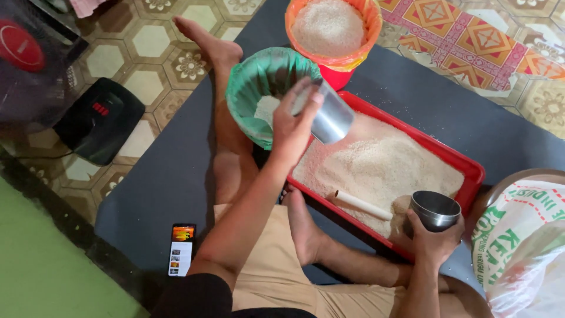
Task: The person transfers grain from a tray into various bags and containers by scooping it with small cups, then tamps the grain into the cups with a stick before pouring it into the destination containers.
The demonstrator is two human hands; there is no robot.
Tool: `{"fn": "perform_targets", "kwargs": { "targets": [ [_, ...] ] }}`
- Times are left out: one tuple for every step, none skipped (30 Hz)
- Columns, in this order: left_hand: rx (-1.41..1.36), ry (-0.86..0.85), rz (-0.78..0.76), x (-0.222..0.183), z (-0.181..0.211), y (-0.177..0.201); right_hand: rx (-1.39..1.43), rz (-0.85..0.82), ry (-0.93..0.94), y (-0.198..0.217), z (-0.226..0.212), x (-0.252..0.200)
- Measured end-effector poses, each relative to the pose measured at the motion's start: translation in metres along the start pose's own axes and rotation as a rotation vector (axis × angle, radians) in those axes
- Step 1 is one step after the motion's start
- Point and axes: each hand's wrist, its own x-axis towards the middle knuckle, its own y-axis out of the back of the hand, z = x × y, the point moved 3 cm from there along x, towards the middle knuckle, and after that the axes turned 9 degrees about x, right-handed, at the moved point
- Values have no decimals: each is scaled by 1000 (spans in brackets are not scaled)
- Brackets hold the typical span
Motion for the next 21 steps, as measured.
{"fn": "perform_targets", "kwargs": {
  "targets": [
    [33, 16, -65, -6, 4, -5, 8, 12, 54, 0, 2, 0],
    [33, 17, -66, -13, -2, -12, 7, 12, 53, 0, 2, 1],
    [8, 44, -110, -20, -10, -21, 3, 9, 59, -1, 2, 1],
    [-16, 72, -154, -28, -17, -29, -1, 4, 64, -1, 2, 0],
    [-15, 74, -155, -32, -28, -35, -2, 4, 63, -2, 3, 1],
    [80, 132, -163, -36, -40, -43, -14, 5, 48, -2, 5, 1],
    [175, 189, -171, -40, -52, -50, -27, 6, 33, -3, 8, 1],
    [174, 189, -179, -43, -73, -59, -29, 11, 27, -10, 23, 2],
    [200, 315, -159, -46, -96, -66, 4, 61, 49, -15, 38, 4],
    [225, 437, -140, -50, -119, -76, 35, 116, 70, -19, 53, 6],
    [223, 435, -152, -54, -128, -81, 31, 127, 65, -18, 49, 4],
    [267, 434, -148, -57, -136, -85, 34, 120, 52, -17, 45, 4],
    [311, 432, -144, -60, -144, -89, 37, 114, 38, -17, 41, 3],
    [310, 426, -153, -62, -155, -94, 37, 124, 35, -16, 43, 4],
    [389, 411, -157, -63, -165, -98, 37, 120, 29, -16, 46, 5],
    [468, 399, -159, -65, -177, -102, 36, 112, 23, -17, 48, 4],
    [468, 396, -166, -64, -186, -103, 35, 118, 19, -19, 51, 6],
    [509, 353, -146, -65, -196, -103, 22, 126, 40, -20, 55, 6],
    [549, 309, -126, -67, -205, -101, 10, 134, 61, -22, 59, 6],
    [552, 316, -123, -71, -207, -103, 9, 126, 61, -20, 57, 6],
    [621, 126, -49, -73, -202, -103, 17, 127, 62, -19, 56, 6]
  ]
}}
